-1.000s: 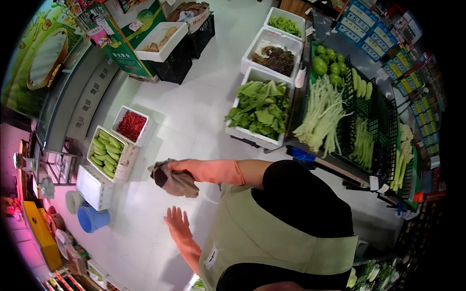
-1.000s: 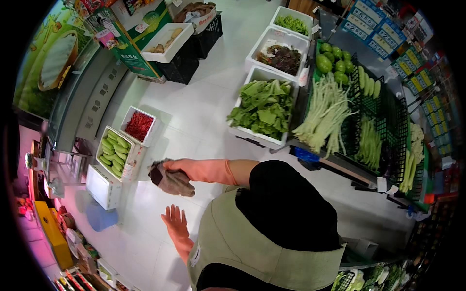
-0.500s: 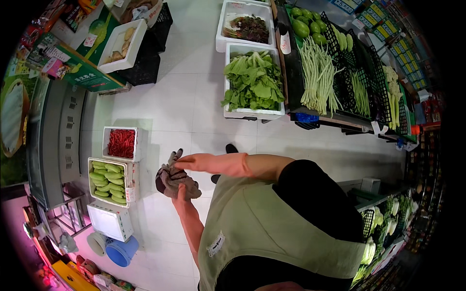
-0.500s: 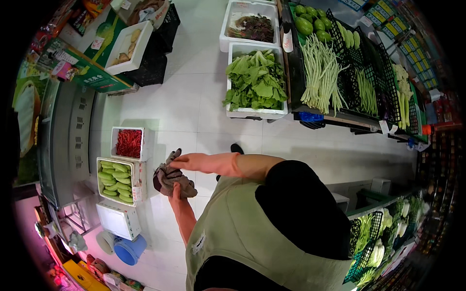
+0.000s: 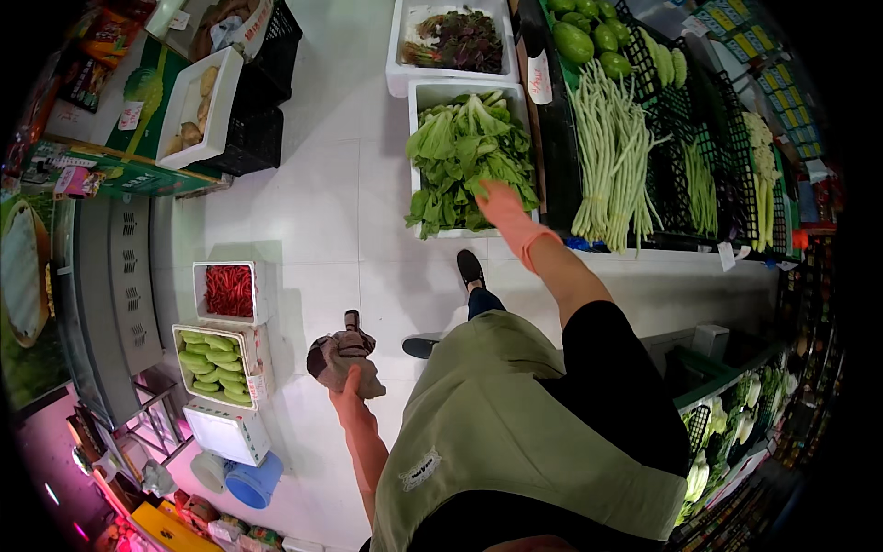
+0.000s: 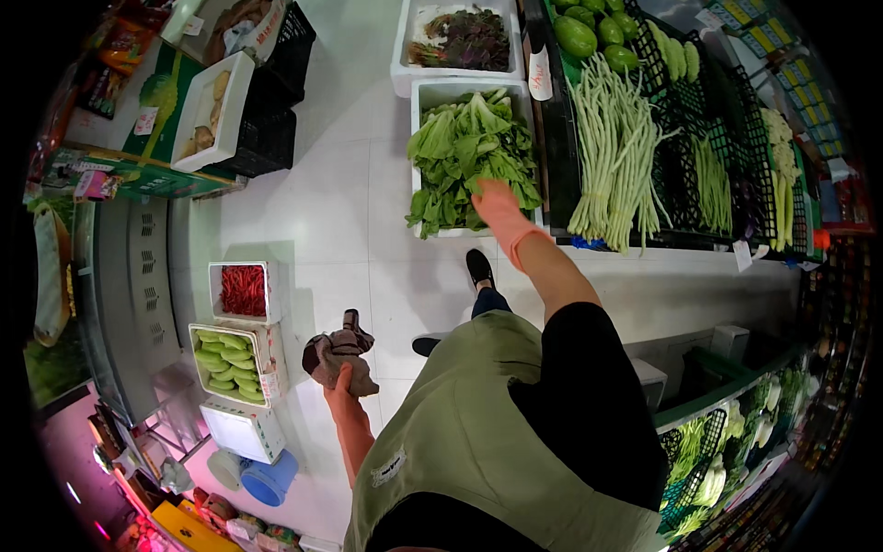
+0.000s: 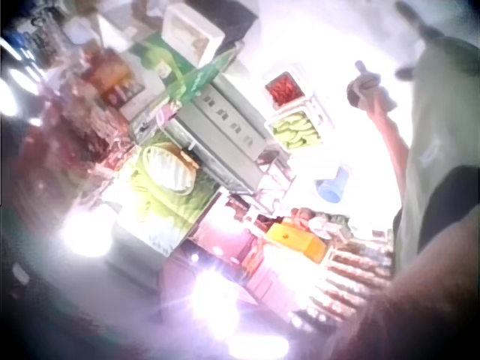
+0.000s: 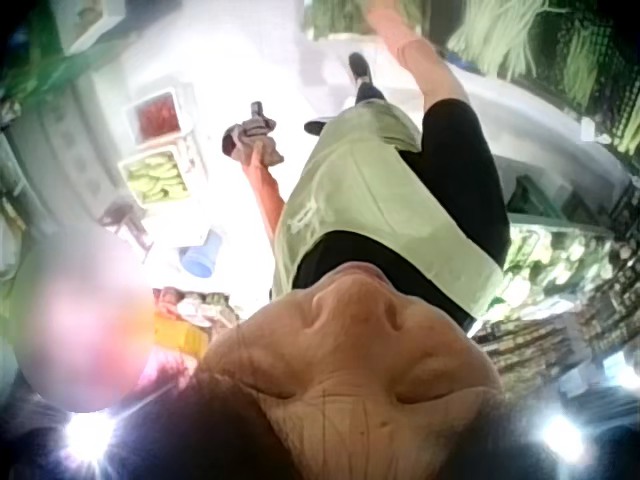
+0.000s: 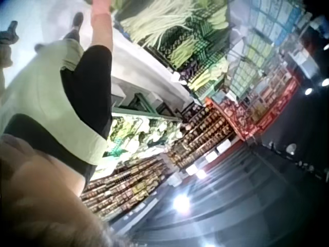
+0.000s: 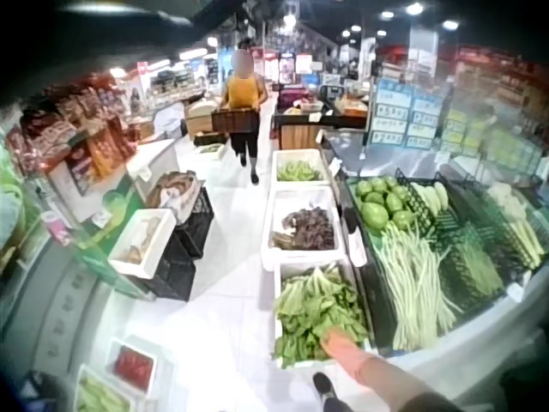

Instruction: The person arranges leafy green vegetables on a refrigerated display shelf in a grocery store. They then walk to a back room, wash a cloth in a sink, wring it out, and return to the store floor.

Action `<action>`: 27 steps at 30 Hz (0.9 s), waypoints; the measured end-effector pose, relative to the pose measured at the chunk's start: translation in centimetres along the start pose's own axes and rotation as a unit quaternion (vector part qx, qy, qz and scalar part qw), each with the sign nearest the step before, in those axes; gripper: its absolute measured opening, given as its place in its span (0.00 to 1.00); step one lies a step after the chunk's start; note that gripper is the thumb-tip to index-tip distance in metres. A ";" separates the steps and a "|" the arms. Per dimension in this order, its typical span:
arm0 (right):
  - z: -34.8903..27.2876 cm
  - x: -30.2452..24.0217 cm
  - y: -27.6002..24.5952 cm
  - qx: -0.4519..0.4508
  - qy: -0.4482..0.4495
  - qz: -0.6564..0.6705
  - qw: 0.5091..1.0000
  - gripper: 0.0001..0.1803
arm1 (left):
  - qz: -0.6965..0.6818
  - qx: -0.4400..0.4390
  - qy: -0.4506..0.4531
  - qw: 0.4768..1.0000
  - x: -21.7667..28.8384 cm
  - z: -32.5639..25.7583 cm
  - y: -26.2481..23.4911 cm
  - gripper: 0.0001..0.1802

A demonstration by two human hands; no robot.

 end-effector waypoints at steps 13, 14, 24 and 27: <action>18.1 0.9 -2.6 -0.186 -0.097 -0.339 0.917 0.25 | 0.234 0.127 0.082 0.960 -0.8 0.9 12.9 0.42; 19.1 1.1 -3.0 -0.138 -0.128 -0.317 0.930 0.17 | 0.287 0.085 0.112 0.948 1.5 0.5 16.8 0.48; 16.9 0.1 -10.7 -0.324 0.002 0.327 0.888 0.24 | 0.256 -0.127 0.086 0.954 2.3 0.7 27.9 0.41; 15.0 0.0 -13.3 -0.252 0.035 0.455 0.853 0.27 | 0.285 -0.170 0.089 0.939 3.0 0.5 31.7 0.40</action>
Point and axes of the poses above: each hand's wrist, its own z-axis towards the middle knuckle, its own y-axis out of the palm, x = y × z, the point moved 10 cm from there along z, towards the middle knuckle, and after that the axes turned 5 degrees about -z, right-handed, at the moved point
